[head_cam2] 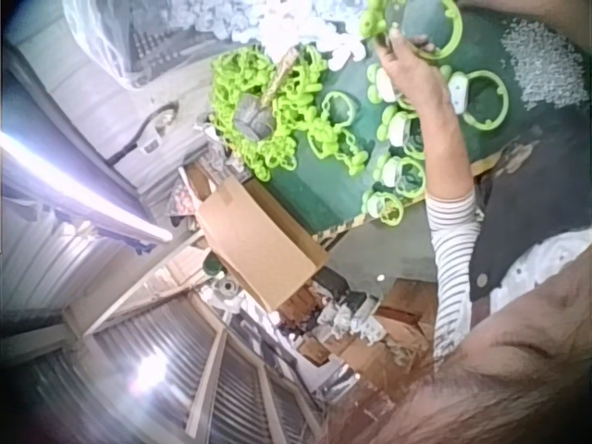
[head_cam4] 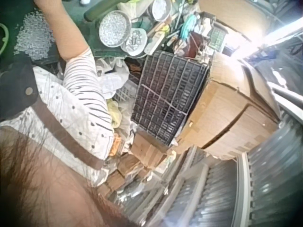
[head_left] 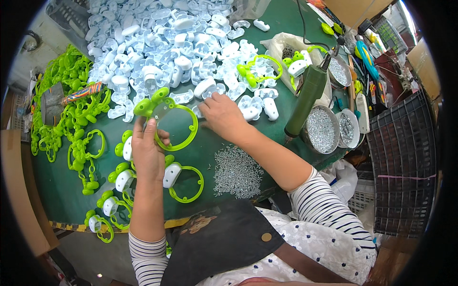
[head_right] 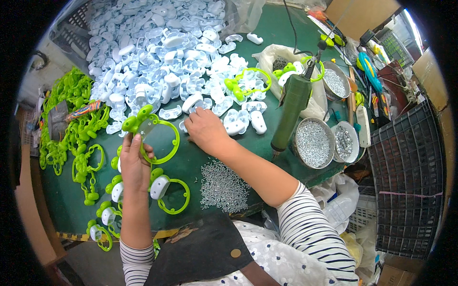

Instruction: The person uses a handheld riveting tool to fasten white pacifier nipples to green plastic rings, then places the finished units into a basket. The person also manually assembles additional pacifiers by inserting nipples into rings and sets them on the table.

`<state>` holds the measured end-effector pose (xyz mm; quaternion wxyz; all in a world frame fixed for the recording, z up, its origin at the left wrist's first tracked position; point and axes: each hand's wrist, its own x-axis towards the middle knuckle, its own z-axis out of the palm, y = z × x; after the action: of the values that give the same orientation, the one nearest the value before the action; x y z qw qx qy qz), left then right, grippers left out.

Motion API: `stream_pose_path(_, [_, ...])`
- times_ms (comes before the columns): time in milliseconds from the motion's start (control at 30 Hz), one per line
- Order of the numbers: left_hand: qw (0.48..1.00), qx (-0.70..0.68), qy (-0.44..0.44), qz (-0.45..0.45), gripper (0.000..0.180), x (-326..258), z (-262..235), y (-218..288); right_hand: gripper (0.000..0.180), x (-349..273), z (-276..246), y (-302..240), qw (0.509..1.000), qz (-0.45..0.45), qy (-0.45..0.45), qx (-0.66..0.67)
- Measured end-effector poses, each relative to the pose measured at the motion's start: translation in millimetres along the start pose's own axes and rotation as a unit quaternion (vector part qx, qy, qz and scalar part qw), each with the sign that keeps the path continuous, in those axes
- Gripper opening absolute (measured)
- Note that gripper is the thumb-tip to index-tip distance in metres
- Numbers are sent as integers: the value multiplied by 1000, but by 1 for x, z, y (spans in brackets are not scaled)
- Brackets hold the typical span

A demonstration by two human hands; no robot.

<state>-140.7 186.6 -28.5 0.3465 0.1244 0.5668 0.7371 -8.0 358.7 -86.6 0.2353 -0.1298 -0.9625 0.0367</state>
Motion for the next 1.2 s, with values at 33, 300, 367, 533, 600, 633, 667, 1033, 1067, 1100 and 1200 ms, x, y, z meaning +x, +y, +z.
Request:
stream_pose_path(33, [1000,-8,6,1,42,-1,1,-2,25,0,8,2,1000,-1,8,-15])
stream_pose_path(300, [1000,9,-13,5,46,-4,5,-15,33,19,-43,-25,621,301,29,723])
stream_pose_path(367, [999,10,-44,24,46,-7,13,-17,38,17,-48,-43,440,268,17,857])
stream_pose_path(533, [996,30,-74,45,45,-17,20,-18,41,13,-53,-50,495,319,21,808])
stream_pose_path(600, [996,5,-73,44,45,-19,22,-16,40,11,-57,-49,522,324,-8,789])
stream_pose_path(633, [996,2,-70,48,46,-20,23,-14,40,11,-58,-50,514,331,-11,791])
stream_pose_path(667, [995,13,-79,52,46,-21,22,-14,40,11,-60,-51,507,338,-13,793])
stream_pose_path(1033, [993,101,-34,45,57,-25,25,-9,59,3,-74,-44,886,313,13,342])
stream_pose_path(1067, [994,101,-38,37,55,-25,25,-7,58,1,-67,-37,870,276,24,407])
stream_pose_path(1100, [993,99,-64,26,50,-26,25,-8,58,-1,-57,-27,850,238,33,469])
stream_pose_path(1200, [986,73,-147,-3,50,-29,29,-7,52,-6,-65,-7,744,207,-101,627])
